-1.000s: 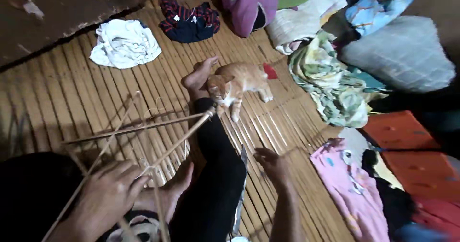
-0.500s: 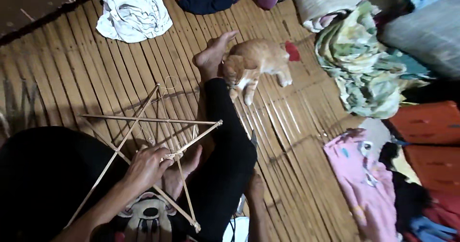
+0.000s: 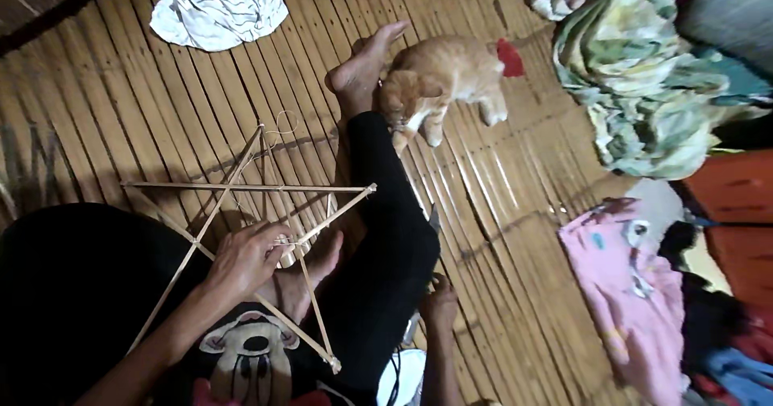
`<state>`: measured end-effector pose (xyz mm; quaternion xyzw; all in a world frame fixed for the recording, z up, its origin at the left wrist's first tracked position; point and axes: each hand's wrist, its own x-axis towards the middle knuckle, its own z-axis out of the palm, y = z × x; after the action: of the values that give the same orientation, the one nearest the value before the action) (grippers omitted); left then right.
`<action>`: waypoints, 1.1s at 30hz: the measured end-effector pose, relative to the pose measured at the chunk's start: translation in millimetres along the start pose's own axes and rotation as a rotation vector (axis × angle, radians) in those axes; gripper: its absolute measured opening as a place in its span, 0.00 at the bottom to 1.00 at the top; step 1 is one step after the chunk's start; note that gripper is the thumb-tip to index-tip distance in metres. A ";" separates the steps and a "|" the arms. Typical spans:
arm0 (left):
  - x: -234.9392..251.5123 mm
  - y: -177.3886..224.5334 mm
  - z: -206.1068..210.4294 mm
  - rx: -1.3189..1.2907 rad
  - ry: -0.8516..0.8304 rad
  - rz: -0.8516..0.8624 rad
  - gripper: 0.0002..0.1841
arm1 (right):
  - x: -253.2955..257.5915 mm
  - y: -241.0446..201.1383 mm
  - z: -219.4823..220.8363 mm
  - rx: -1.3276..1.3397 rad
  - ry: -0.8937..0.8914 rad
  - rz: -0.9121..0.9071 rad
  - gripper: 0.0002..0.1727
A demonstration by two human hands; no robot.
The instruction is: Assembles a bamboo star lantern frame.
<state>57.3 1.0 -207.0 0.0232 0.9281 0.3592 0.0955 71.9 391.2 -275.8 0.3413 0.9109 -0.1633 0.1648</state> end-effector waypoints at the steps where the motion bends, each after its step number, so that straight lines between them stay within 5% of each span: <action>1: 1.1 0.0 -2.2 0.038 0.023 -0.002 0.11 | 1.2 3.1 -0.1 0.005 -0.011 0.015 0.32; 5: 5.2 -0.2 -10.9 0.130 0.089 0.027 0.14 | 6.5 14.0 3.0 0.057 -0.046 0.038 0.33; 13: 17.5 36.8 6.9 0.153 -0.129 0.029 0.13 | 3.0 4.9 10.8 -0.012 -0.040 0.085 0.30; 18: 19.2 34.9 17.7 0.199 -0.006 0.093 0.04 | 0.4 8.3 9.9 0.030 -0.018 0.040 0.36; 30: 2.2 9.7 11.9 -0.014 0.162 0.003 0.05 | -4.0 7.1 12.4 -0.010 -0.007 0.038 0.35; 33: 0.6 7.4 10.1 0.009 0.184 0.130 0.08 | -2.9 7.7 12.8 -0.008 -0.002 0.037 0.35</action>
<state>58.5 13.3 -209.4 0.0505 0.9310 0.3612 -0.0139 81.6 389.7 -287.4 0.3574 0.9048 -0.1567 0.1703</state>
